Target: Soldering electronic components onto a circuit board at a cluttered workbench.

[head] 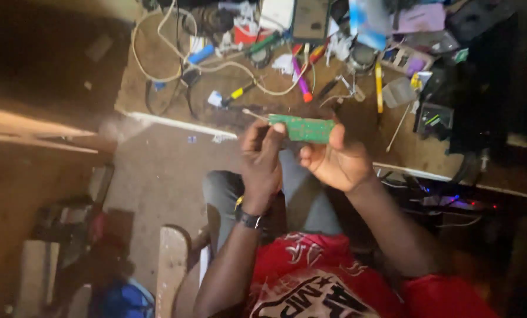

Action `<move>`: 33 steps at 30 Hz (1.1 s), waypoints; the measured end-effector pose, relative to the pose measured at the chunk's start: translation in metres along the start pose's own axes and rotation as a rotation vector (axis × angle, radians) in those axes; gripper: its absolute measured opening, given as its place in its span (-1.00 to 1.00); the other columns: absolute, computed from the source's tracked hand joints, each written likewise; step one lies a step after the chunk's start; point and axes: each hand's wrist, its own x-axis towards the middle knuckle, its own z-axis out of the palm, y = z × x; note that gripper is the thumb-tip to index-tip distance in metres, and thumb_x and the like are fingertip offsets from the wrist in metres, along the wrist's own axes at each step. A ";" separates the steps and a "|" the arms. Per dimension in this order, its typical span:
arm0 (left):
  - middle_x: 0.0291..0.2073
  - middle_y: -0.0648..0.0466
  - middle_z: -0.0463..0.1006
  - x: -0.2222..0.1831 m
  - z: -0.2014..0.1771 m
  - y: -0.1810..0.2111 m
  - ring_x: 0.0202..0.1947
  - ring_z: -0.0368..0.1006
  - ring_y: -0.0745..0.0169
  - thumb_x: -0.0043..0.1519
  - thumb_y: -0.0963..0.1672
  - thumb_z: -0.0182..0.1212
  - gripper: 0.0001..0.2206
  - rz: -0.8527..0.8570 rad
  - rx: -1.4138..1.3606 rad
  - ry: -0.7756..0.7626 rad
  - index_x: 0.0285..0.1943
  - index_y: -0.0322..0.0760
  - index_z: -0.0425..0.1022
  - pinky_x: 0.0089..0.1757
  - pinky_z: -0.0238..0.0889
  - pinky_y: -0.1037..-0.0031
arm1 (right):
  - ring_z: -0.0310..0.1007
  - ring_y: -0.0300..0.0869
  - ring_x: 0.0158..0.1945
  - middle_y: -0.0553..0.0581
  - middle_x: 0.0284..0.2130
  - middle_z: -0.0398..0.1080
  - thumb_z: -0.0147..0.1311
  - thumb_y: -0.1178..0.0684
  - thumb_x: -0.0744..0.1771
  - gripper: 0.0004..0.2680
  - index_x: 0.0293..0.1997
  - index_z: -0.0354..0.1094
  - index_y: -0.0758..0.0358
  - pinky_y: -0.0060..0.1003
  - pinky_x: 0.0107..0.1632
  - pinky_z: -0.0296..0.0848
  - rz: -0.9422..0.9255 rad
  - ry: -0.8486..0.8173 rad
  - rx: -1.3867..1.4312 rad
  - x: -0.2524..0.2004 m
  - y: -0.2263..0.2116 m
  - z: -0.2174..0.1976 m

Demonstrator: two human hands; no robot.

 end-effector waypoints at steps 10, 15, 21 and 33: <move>-0.32 0.12 0.65 -0.027 -0.012 -0.123 -0.16 0.44 0.40 0.36 -0.19 0.34 -0.94 0.004 0.061 -0.008 -0.15 -0.30 0.67 -0.07 0.40 0.36 | 0.69 0.08 -0.04 0.19 -0.04 0.63 0.08 -0.21 0.42 -0.76 0.02 0.53 0.06 -0.08 0.06 0.59 -0.004 0.090 -0.006 -0.023 0.019 -0.093; -0.29 0.13 0.67 -0.025 -0.003 -0.153 -0.11 0.40 0.44 0.32 -0.18 0.40 -0.96 -0.017 0.099 0.008 -0.13 -0.27 0.68 0.00 0.42 0.32 | 0.69 0.09 -0.03 0.25 -0.08 0.63 0.06 -0.25 0.42 -0.70 0.04 0.52 0.15 -0.09 0.03 0.65 0.033 0.124 0.064 -0.023 0.011 -0.128; -0.24 0.13 0.69 -0.017 0.001 -0.184 -0.07 0.41 0.46 0.32 -0.18 0.43 -0.92 -0.056 0.056 0.003 -0.07 -0.27 0.67 0.02 0.42 0.29 | 0.69 0.08 -0.02 0.26 -0.09 0.63 0.03 -0.24 0.43 -0.68 0.07 0.50 0.18 -0.12 0.04 0.62 0.011 0.156 0.111 -0.019 0.008 -0.144; -0.09 0.14 0.64 -0.012 -0.010 -0.215 0.04 0.45 0.43 0.39 -0.20 0.30 -0.89 -0.175 -0.174 -0.110 0.06 -0.29 0.63 0.11 0.33 0.39 | 0.68 0.10 0.02 0.30 -0.11 0.62 0.01 -0.24 0.44 -0.70 0.08 0.54 0.12 -0.10 0.10 0.60 0.000 0.137 0.100 -0.021 0.003 -0.158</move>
